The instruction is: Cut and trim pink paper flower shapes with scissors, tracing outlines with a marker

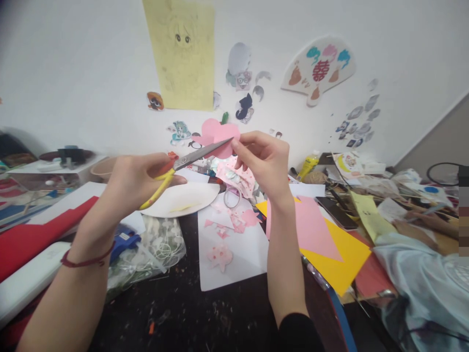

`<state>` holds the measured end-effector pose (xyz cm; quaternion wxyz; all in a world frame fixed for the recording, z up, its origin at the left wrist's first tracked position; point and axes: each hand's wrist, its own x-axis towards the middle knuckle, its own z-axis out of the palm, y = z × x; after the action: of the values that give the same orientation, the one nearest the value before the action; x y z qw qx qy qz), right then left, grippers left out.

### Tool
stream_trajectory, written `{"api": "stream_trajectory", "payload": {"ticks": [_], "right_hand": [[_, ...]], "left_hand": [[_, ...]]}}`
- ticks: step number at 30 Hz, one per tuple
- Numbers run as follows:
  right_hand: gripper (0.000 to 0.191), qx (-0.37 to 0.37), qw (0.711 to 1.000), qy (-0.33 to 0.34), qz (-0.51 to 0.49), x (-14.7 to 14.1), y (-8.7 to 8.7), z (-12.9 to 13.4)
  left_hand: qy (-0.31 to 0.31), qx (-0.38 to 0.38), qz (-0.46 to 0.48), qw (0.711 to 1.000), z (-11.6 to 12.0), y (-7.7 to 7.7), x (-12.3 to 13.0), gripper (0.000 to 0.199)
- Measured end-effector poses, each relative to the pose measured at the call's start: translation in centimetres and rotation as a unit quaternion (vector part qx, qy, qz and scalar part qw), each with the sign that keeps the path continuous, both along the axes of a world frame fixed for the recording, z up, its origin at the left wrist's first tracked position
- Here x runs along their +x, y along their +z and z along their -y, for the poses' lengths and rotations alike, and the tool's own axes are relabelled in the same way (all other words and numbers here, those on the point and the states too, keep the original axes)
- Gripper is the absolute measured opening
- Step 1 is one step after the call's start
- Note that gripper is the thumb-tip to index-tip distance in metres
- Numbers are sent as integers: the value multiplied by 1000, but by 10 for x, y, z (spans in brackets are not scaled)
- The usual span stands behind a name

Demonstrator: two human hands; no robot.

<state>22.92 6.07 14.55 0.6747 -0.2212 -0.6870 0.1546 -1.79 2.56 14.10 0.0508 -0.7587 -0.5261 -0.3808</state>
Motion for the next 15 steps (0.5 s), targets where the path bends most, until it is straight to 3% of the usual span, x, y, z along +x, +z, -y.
{"api": "stream_trajectory", "payload": {"ticks": [8, 15], "right_hand": [[10, 6, 998, -29, -48, -10, 0, -3], [8, -2, 994, -44, -96, -20, -4, -6]], "left_hand": [[41, -1, -33, 999, -3, -4, 3, 46], [41, 24, -31, 998, -3, -9, 7, 39]]}}
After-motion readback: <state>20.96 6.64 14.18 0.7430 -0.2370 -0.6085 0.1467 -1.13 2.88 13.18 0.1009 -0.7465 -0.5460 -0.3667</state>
